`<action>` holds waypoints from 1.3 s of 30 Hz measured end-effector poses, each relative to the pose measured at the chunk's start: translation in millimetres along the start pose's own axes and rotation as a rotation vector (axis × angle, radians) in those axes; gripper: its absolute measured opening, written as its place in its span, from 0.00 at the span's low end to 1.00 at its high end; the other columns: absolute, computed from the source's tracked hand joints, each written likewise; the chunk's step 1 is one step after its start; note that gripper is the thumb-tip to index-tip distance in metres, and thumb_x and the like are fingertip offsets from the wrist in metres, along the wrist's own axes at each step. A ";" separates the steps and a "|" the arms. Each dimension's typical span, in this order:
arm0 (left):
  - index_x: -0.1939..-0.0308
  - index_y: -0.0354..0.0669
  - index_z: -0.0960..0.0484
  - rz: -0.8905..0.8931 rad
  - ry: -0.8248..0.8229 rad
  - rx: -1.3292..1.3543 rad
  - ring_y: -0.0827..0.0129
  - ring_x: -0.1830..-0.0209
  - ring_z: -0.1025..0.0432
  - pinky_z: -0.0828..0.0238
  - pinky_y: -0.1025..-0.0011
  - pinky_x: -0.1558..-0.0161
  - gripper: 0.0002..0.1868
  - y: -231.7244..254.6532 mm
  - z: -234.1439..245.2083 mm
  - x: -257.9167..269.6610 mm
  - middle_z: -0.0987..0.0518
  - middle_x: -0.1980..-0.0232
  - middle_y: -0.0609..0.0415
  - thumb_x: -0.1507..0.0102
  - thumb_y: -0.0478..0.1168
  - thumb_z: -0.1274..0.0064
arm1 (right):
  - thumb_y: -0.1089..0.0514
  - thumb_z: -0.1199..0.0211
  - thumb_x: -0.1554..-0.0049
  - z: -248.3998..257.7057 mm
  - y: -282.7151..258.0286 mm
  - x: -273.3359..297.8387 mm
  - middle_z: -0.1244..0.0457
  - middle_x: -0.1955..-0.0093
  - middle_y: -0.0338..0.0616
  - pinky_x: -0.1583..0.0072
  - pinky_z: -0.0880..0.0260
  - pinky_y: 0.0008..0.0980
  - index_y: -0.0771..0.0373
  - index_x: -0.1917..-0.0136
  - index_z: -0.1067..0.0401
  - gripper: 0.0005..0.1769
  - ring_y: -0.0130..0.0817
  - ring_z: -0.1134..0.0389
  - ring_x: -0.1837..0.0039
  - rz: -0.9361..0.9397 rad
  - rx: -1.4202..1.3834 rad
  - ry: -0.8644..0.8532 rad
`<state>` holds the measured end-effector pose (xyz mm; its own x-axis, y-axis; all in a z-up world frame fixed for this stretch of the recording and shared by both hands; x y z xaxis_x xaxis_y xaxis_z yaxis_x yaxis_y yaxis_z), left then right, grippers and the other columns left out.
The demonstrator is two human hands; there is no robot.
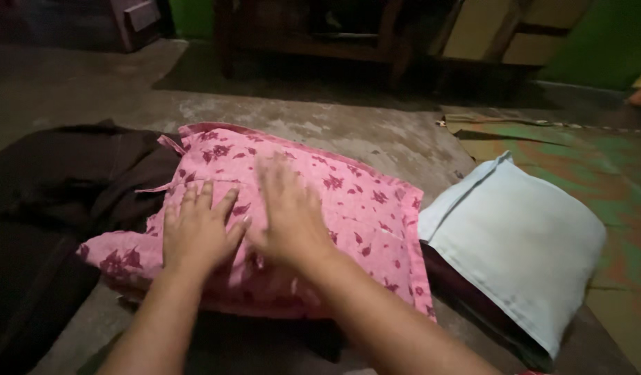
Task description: The person folds a pink floral cloth around a pillow insert, tucks the edges, and ties the corners to secure the cover. They smooth the surface and adjust the pillow to complete the assembly.
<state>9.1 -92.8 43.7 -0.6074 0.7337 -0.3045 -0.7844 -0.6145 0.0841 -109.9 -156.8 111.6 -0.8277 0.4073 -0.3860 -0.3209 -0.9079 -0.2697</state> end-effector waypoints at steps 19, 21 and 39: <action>0.27 0.69 0.34 0.090 -0.003 0.124 0.55 0.21 0.51 0.55 0.48 0.29 0.35 -18.0 -20.6 -10.0 0.42 0.21 0.50 0.37 0.68 0.59 | 0.46 0.44 0.39 31.5 124.8 13.2 0.54 0.16 0.56 0.19 0.54 0.45 0.64 0.18 0.52 0.43 0.48 0.53 0.15 -0.283 -0.252 0.375; 0.28 0.69 0.34 0.092 -0.001 0.122 0.55 0.21 0.51 0.55 0.48 0.29 0.35 -17.1 -16.3 -11.0 0.43 0.21 0.49 0.37 0.68 0.58 | 0.43 0.46 0.39 5.2 148.1 48.5 0.51 0.18 0.55 0.20 0.53 0.46 0.63 0.19 0.49 0.41 0.49 0.51 0.18 -0.357 -0.124 0.248; 0.27 0.69 0.31 0.062 0.052 0.153 0.54 0.23 0.48 0.54 0.47 0.31 0.34 -12.2 -15.2 -16.2 0.39 0.22 0.47 0.36 0.66 0.59 | 0.16 0.54 0.45 -73.5 197.3 24.9 0.63 0.14 0.44 0.24 0.62 0.69 0.53 0.16 0.59 0.58 0.49 0.62 0.16 -0.980 0.143 -0.244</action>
Point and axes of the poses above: each hand's wrist, its own x-axis away from the middle knuckle, its own z-axis out of the back of the hand, y = z × x, the point moved 9 cm from there along -x, towards the middle knuckle
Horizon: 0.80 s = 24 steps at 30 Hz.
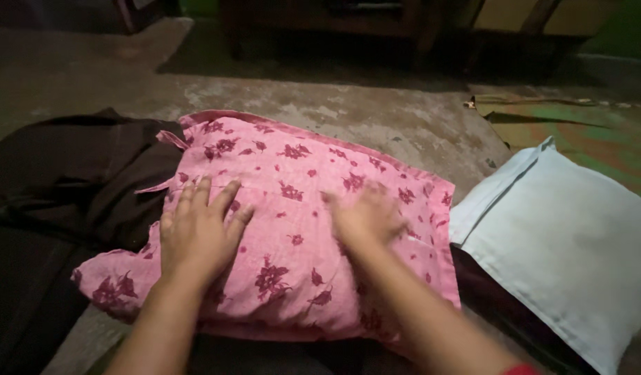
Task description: The person folds a pink floral cloth around a pillow insert, tucks the edges, and ties the corners to secure the cover. They smooth the surface and adjust the pillow to complete the assembly.
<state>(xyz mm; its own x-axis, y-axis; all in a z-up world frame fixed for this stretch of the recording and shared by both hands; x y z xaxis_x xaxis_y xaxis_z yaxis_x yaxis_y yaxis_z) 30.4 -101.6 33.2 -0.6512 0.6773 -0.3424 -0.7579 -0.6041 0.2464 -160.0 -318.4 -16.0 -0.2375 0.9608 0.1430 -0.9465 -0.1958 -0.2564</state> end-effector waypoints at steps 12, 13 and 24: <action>0.30 0.64 0.28 -0.008 0.079 0.036 0.50 0.28 0.39 0.41 0.49 0.35 0.26 -19.9 -5.5 -0.7 0.34 0.26 0.46 0.31 0.58 0.62 | 0.26 0.59 0.40 9.7 -108.8 71.1 0.67 0.13 0.42 0.22 0.73 0.57 0.50 0.18 0.56 0.46 0.44 0.69 0.15 0.728 0.018 -0.021; 0.30 0.64 0.28 0.011 0.058 0.041 0.49 0.28 0.39 0.40 0.49 0.36 0.27 -21.6 -5.1 -0.5 0.34 0.26 0.46 0.32 0.59 0.61 | 0.26 0.58 0.40 13.4 -88.7 49.2 0.67 0.13 0.42 0.22 0.73 0.56 0.51 0.17 0.57 0.47 0.43 0.69 0.15 0.622 -0.051 -0.009; 0.26 0.67 0.34 0.246 -0.089 0.093 0.43 0.33 0.34 0.35 0.47 0.38 0.36 -32.7 0.6 -9.0 0.38 0.23 0.45 0.36 0.69 0.59 | 0.25 0.61 0.40 -35.7 146.9 -87.7 0.59 0.17 0.61 0.22 0.58 0.49 0.51 0.17 0.53 0.47 0.55 0.60 0.17 0.294 -0.404 0.063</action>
Point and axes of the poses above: each hand's wrist, its own x-axis away from the middle knuckle, its own z-axis out of the back of the hand, y = z × x, the point moved 9 cm from there along -x, towards the middle knuckle
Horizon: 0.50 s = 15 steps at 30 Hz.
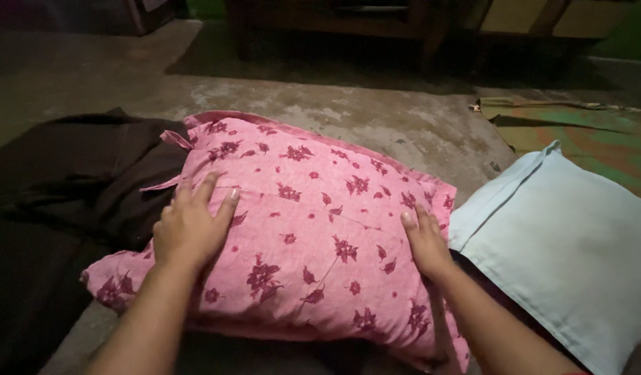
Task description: The person folds a pink floral cloth around a pillow insert, tucks the edges, and ties the corners to secure the cover. They smooth the surface and adjust the pillow to complete the assembly.
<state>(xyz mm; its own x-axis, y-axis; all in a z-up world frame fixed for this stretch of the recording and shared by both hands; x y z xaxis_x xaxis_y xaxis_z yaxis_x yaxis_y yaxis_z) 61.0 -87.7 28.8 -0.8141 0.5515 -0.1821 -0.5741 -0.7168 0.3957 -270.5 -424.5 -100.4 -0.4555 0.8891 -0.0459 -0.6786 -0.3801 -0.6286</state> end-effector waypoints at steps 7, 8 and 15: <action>0.24 0.55 0.37 0.139 -0.017 0.088 0.38 0.36 0.32 0.34 0.47 0.39 0.53 -7.1 3.2 -7.8 0.37 0.26 0.38 0.46 0.77 0.50 | 0.24 0.61 0.41 7.1 14.8 4.9 0.38 0.33 0.72 0.30 0.40 0.52 0.60 0.21 0.47 0.49 0.67 0.38 0.30 -0.135 0.080 0.106; 0.24 0.52 0.38 0.146 0.010 0.103 0.37 0.37 0.32 0.34 0.47 0.40 0.55 -7.4 4.7 -9.9 0.37 0.26 0.37 0.47 0.77 0.49 | 0.24 0.61 0.40 5.5 17.1 6.5 0.37 0.36 0.74 0.31 0.39 0.54 0.61 0.21 0.47 0.49 0.69 0.37 0.32 -0.173 0.116 0.108; 0.26 0.52 0.32 0.311 -0.062 0.089 0.41 0.33 0.31 0.33 0.49 0.38 0.59 -16.7 -8.1 -30.5 0.28 0.31 0.35 0.51 0.82 0.48 | 0.18 0.61 0.40 -19.5 61.3 -45.1 0.40 0.34 0.79 0.28 0.41 0.51 0.80 0.28 0.41 0.59 0.67 0.39 0.28 -0.368 0.146 -0.017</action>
Point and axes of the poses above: each hand's wrist, its own x-axis away from the middle knuckle, its own z-axis out of the back of the hand, y = z × x, the point moved 9 cm from there along -x, towards the middle knuckle
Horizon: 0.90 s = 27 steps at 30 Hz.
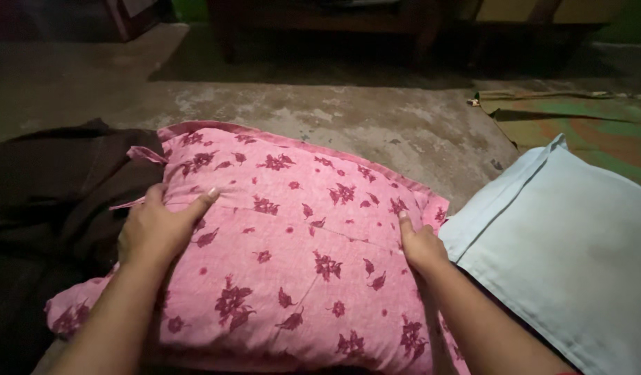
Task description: The person folds a pink floral cloth around a pillow insert, tucks the edges, and ties the corners to secure the cover. They smooth the surface and adjust the pillow to complete the assembly.
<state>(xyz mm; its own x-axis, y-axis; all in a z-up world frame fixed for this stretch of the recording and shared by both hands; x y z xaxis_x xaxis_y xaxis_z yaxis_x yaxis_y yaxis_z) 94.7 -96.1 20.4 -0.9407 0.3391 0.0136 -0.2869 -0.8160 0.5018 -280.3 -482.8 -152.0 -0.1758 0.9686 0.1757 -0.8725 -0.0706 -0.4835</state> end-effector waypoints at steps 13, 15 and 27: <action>0.35 0.16 0.29 0.133 -0.178 0.194 0.38 0.28 0.34 0.38 0.54 0.30 0.72 -3.4 -31.8 -58.5 0.31 0.30 0.21 0.57 0.82 0.39 | 0.22 0.43 0.51 -8.7 -40.6 48.6 0.29 0.39 0.62 0.37 0.29 0.46 0.76 0.35 0.27 0.55 0.52 0.27 0.38 -0.105 -0.826 -0.340; 0.34 0.15 0.31 0.138 -0.203 0.245 0.37 0.27 0.36 0.40 0.54 0.30 0.72 -1.9 -36.3 -62.2 0.32 0.30 0.21 0.57 0.81 0.38 | 0.23 0.41 0.51 -6.1 -43.2 49.1 0.30 0.37 0.62 0.35 0.30 0.45 0.77 0.33 0.29 0.56 0.51 0.27 0.37 -0.075 -0.845 -0.326; 0.37 0.14 0.27 0.092 -0.225 0.230 0.41 0.26 0.35 0.41 0.58 0.28 0.71 -12.5 -55.7 -86.5 0.31 0.31 0.21 0.55 0.85 0.47 | 0.23 0.39 0.55 -33.0 -21.1 36.9 0.36 0.27 0.50 0.31 0.36 0.59 0.55 0.24 0.37 0.55 0.51 0.35 0.28 -0.369 -1.326 -0.659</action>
<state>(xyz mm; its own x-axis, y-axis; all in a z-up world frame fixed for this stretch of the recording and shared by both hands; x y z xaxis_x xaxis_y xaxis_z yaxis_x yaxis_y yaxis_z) 169.6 -141.3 -35.3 -0.8899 0.3842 0.2459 -0.1297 -0.7299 0.6712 -253.3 -437.8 -163.7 -0.5247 0.5830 0.6203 0.0505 0.7487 -0.6610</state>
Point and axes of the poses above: each hand's wrist, its own x-axis away from the middle knuckle, its own z-axis out of the back of the hand, y = z × x, the point moved 9 cm from there along -x, towards the middle knuckle
